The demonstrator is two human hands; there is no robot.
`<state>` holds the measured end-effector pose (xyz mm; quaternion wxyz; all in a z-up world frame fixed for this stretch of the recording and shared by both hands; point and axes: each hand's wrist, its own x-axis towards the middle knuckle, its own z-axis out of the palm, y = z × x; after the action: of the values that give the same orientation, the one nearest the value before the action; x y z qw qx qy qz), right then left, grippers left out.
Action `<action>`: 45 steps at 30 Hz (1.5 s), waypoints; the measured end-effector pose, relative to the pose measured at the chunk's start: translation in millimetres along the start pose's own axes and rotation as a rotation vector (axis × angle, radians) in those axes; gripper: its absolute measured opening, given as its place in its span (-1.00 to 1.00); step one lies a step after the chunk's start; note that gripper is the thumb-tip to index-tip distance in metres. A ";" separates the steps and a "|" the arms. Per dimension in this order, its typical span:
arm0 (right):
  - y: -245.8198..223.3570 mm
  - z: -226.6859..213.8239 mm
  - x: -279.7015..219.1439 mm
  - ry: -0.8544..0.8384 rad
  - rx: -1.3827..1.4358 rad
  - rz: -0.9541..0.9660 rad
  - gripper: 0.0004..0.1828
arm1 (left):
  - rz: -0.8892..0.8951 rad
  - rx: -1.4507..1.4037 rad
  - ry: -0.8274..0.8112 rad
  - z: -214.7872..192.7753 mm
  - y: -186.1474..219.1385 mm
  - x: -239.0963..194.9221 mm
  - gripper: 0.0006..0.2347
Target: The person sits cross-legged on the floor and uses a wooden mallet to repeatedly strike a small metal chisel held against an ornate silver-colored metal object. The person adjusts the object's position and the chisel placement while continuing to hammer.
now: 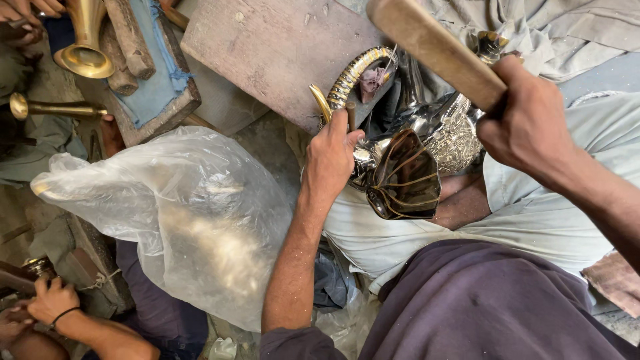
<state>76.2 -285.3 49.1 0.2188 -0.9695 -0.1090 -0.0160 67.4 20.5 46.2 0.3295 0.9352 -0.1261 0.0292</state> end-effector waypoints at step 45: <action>-3.6 -20.8 1.7 0.078 -0.078 -0.128 -0.82 | -0.006 0.053 0.129 5.3 -7.5 -20.2 -0.70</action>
<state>77.5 -290.7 69.6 0.1836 -0.9670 -0.1615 -0.0718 49.6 27.2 34.8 0.3122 0.9402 -0.1009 0.0918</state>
